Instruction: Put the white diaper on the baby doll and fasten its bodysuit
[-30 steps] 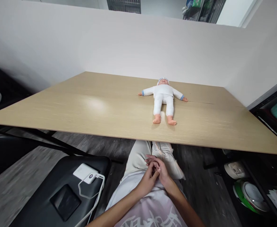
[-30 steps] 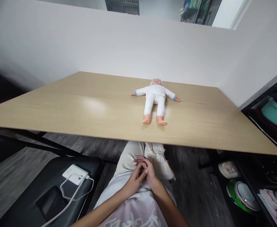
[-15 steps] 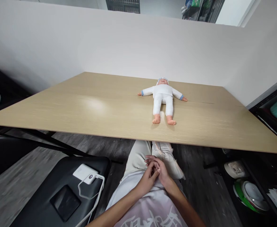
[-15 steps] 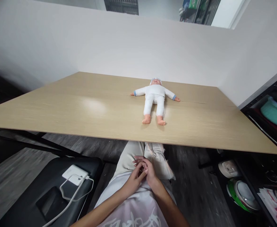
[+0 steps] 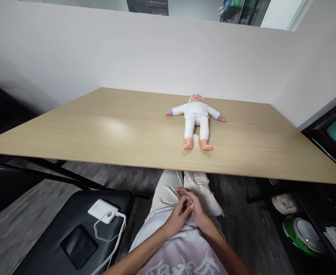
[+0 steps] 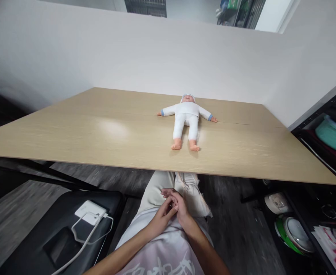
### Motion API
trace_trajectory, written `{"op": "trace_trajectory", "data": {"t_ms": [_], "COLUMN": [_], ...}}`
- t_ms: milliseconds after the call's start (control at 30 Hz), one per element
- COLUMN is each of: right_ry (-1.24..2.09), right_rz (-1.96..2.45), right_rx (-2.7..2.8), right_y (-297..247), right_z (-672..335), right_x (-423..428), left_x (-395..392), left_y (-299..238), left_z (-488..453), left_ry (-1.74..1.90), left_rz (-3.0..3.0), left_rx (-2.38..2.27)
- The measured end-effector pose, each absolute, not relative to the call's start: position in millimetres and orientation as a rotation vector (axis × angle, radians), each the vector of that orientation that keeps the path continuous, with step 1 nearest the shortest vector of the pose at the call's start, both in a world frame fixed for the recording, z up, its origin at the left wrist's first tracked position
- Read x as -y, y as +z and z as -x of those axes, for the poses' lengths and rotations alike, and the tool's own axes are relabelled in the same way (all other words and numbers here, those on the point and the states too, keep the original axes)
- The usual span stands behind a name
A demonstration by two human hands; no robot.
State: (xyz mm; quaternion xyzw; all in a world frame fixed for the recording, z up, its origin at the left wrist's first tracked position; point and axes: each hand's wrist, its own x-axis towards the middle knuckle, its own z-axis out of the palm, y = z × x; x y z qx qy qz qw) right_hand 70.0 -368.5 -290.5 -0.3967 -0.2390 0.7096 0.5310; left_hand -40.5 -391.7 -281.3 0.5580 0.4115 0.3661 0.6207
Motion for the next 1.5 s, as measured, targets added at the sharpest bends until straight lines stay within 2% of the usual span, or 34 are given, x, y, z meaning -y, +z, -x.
{"op": "trace_trajectory", "data": {"t_ms": [1500], "right_ry": [1.63], "right_rz": [0.9], "right_rx": [0.53], "right_y": [-263], "right_z": [-75], "right_x": [376], "left_x": [385], "left_y": [-269], "left_z": [41], "left_ry": [0.845], "left_rz": [-1.36], "left_rx": [-0.939]}}
